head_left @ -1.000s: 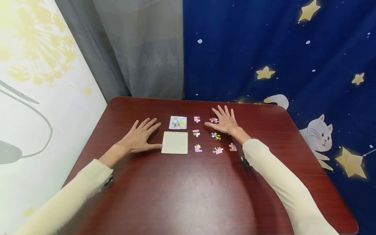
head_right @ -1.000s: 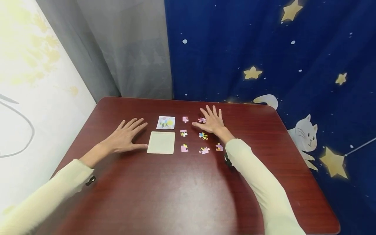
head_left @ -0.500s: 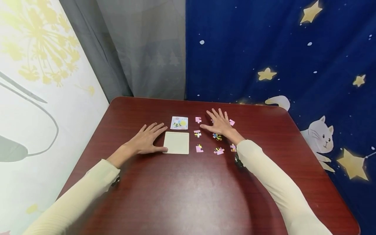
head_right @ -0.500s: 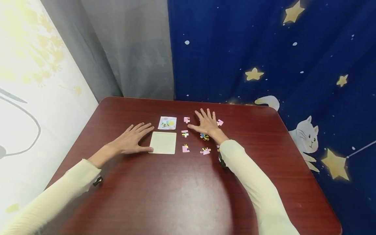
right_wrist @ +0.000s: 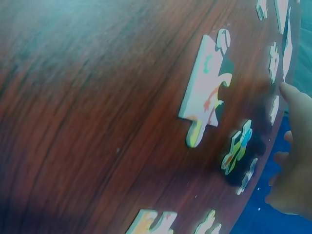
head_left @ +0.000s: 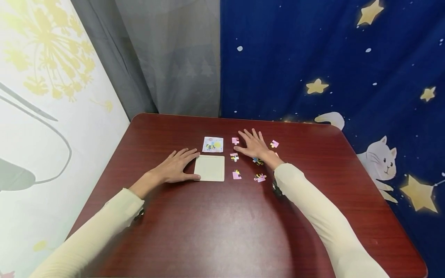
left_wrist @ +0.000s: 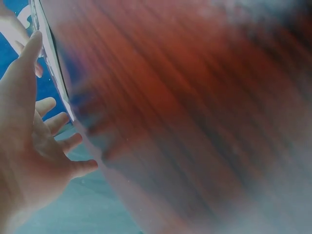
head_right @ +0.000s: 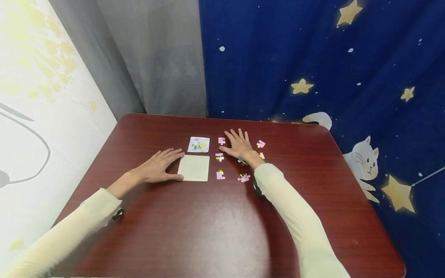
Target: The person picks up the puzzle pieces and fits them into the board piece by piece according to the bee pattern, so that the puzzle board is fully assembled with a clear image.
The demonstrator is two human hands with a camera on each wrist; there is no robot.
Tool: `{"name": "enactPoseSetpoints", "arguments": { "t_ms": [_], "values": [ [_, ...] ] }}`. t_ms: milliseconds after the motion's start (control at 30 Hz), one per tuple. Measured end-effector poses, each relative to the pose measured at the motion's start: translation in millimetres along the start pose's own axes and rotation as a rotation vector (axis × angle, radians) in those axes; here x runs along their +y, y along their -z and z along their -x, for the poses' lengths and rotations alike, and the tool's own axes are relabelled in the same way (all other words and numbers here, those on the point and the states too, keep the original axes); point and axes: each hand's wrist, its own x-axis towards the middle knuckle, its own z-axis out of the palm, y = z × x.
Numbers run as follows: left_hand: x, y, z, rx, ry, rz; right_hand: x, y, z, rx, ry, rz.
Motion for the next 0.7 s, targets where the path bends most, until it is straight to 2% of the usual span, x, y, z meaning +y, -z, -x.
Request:
{"name": "enactPoseSetpoints", "arguments": {
  "t_ms": [167, 500, 700],
  "values": [
    [-2.9, -0.4, -3.5, -0.012, -0.001, 0.016, -2, -3, -7.3, -0.002, 0.033, -0.019],
    [-3.3, -2.6, -3.6, -0.03, 0.01, 0.039, -2, -8, -14.2, 0.055, 0.124, -0.056],
    [-2.3, -2.6, -3.8, -0.037, 0.012, 0.038, 0, -8, -17.4, 0.085, 0.132, -0.097]
  ]
}}
